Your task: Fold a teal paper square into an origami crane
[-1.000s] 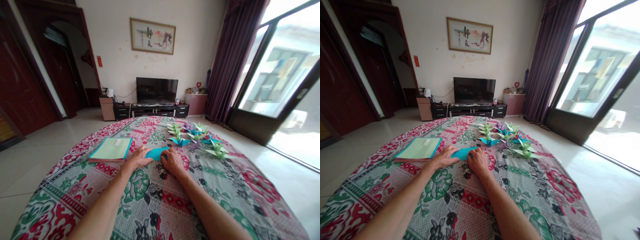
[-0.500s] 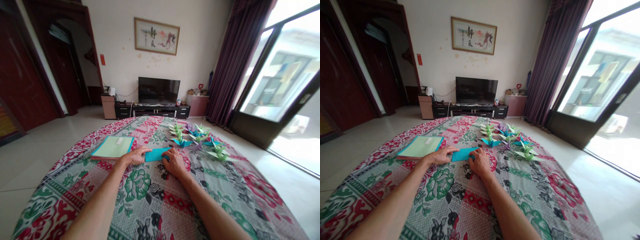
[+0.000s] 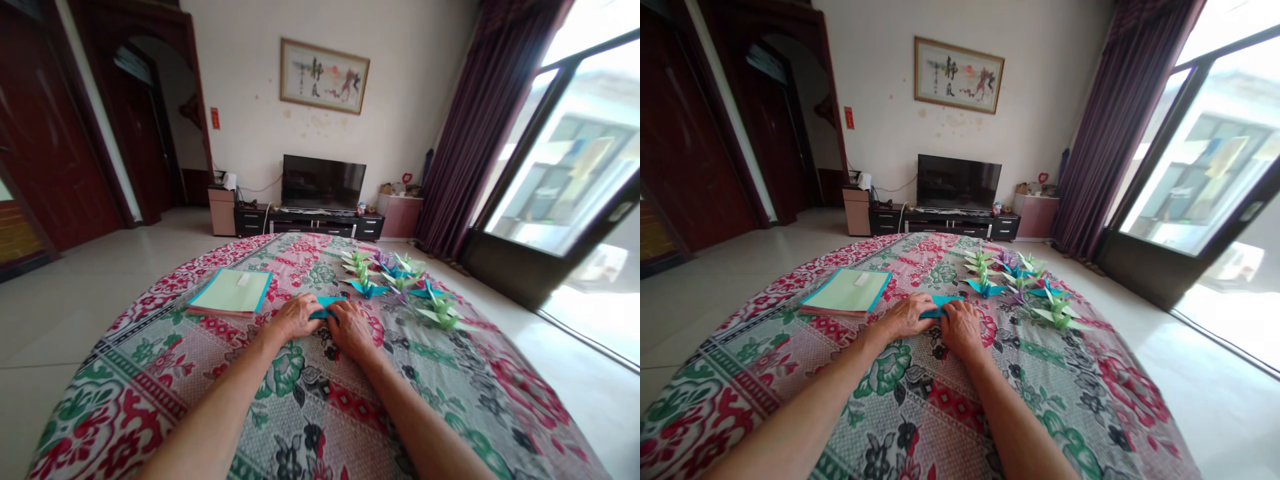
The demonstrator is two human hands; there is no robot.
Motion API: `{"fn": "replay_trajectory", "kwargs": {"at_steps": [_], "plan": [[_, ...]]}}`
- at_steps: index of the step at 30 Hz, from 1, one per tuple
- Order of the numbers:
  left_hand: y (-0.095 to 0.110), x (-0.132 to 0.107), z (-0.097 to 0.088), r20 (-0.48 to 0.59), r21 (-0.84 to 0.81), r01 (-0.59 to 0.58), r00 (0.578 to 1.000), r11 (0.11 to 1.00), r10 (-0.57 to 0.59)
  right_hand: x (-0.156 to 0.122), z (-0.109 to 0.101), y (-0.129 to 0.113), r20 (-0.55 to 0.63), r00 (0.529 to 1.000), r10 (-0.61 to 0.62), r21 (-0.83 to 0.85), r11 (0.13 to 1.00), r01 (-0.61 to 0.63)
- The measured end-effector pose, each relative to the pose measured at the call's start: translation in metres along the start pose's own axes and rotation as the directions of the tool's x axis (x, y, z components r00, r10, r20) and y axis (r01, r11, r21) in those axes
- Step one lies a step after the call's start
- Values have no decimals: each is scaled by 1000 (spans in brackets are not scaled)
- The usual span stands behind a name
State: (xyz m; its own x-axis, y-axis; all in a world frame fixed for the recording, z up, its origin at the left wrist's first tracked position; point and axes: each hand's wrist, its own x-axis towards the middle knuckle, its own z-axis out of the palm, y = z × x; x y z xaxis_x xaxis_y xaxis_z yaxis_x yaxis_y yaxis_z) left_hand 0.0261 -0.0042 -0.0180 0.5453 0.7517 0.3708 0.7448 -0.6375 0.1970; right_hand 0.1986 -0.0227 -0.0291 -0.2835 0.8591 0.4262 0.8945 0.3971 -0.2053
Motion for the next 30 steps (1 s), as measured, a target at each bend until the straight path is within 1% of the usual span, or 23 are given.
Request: {"fn": "replay_trajectory", "kwargs": {"at_steps": [3,6,8,9,11,12,13,14,15,16,17,19,20,21,23,24,26,28,30], "plan": [[5,0,1,-13,28,19,1000,999,-19,0,-1,-2,2,1000,-7,1,1000,7],[7,0,2,-5,81,55,999,995,-54,0,0,-1,-15,1000,-5,54,999,6],[6,1,3,7,102,79,997,992,-80,2,2,1,-77,996,35,122,992,-25],[5,2,3,-10,100,95,996,990,-94,3,3,2,-129,989,66,164,985,-44],[2,4,3,-113,53,151,983,987,-144,6,6,7,-241,959,148,257,963,-84],[0,5,3,-186,-3,190,965,982,-187,7,8,9,-280,940,196,307,946,-105],[-1,6,1,-255,-82,232,935,969,-245,8,9,12,-299,922,246,364,923,-128],[-3,7,0,-306,-184,269,898,945,-315,9,11,14,-294,910,292,428,892,-148],[-4,8,-1,-330,-299,294,861,908,-388,9,12,16,-272,905,327,499,852,-157],[-5,9,-3,-326,-418,306,829,856,-455,10,13,17,-237,910,341,578,802,-150],[-5,9,-3,-301,-530,304,806,792,-510,10,14,17,-196,922,335,660,740,-128],[-5,10,-4,-224,-707,282,780,648,-584,10,13,16,-104,956,275,806,587,-81],[-4,11,-3,-187,-769,269,772,580,-607,10,11,14,-53,970,237,858,508,-77],[-4,11,-2,-156,-815,256,766,519,-623,10,9,13,-3,979,204,890,447,-90],[-2,13,1,-113,-870,236,759,433,-641,10,6,10,74,987,143,915,385,-124],[-2,13,3,-98,-883,232,759,407,-644,11,5,9,96,986,133,921,364,-139],[-2,14,6,-85,-890,231,764,393,-640,11,4,9,115,982,149,930,332,-159],[-2,14,8,-85,-870,251,772,425,-630,12,5,9,121,974,193,934,311,-178],[-2,15,9,-93,-820,294,778,492,-621,14,7,8,130,962,240,933,299,-201]]}}
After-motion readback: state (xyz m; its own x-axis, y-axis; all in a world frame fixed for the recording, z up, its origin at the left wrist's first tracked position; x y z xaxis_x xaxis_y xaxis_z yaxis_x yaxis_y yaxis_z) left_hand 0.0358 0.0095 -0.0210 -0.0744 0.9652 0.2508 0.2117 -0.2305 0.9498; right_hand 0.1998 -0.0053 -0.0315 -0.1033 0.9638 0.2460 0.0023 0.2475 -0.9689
